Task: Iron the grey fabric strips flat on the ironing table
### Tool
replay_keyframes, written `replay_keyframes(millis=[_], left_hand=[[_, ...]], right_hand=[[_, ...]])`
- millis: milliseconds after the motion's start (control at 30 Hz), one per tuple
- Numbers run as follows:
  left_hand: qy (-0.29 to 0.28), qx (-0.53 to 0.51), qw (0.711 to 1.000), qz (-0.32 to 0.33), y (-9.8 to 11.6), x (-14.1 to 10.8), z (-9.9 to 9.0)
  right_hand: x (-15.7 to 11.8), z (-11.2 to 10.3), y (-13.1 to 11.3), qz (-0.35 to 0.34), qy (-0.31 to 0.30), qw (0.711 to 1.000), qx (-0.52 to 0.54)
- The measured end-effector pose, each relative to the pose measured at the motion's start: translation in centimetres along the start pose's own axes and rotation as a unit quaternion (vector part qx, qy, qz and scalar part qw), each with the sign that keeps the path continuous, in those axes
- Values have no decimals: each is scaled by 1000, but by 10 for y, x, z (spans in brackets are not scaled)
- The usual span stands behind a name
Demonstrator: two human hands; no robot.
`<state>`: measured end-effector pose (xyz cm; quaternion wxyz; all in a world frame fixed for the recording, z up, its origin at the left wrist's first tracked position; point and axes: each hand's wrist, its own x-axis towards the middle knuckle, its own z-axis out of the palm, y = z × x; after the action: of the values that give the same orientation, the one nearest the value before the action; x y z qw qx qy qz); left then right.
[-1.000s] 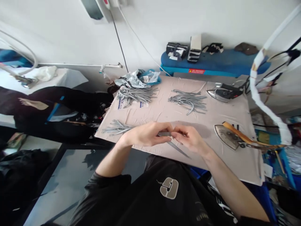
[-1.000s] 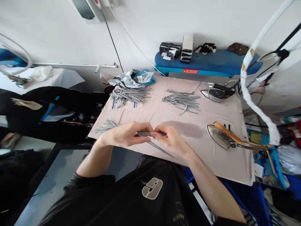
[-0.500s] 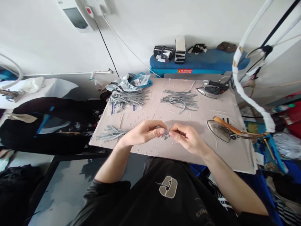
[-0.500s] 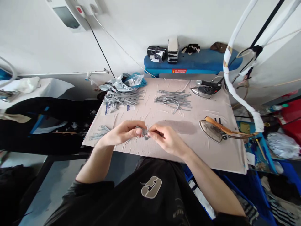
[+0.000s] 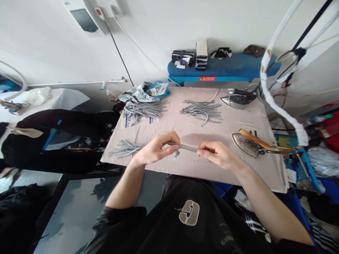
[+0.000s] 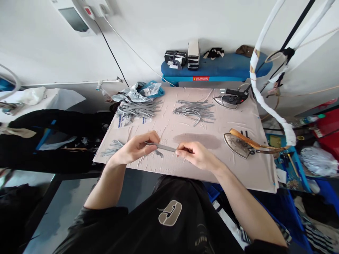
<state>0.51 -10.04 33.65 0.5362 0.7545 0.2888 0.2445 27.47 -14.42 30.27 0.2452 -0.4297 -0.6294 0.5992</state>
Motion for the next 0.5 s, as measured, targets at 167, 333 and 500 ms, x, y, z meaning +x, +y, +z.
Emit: replay_keyframes(millis=[167,333,500], left_hand=[[23,60,997,-45,-12,-17,-10],[35,103,988,-109,-31,-52,-19],[48,88,979,-179,-57,-81,-9]], right_hand=[[-27,-15,34,63,-16,998,15],[-60,-14,81,128,5,986,105],[-71,0,111,160,24,978,132]])
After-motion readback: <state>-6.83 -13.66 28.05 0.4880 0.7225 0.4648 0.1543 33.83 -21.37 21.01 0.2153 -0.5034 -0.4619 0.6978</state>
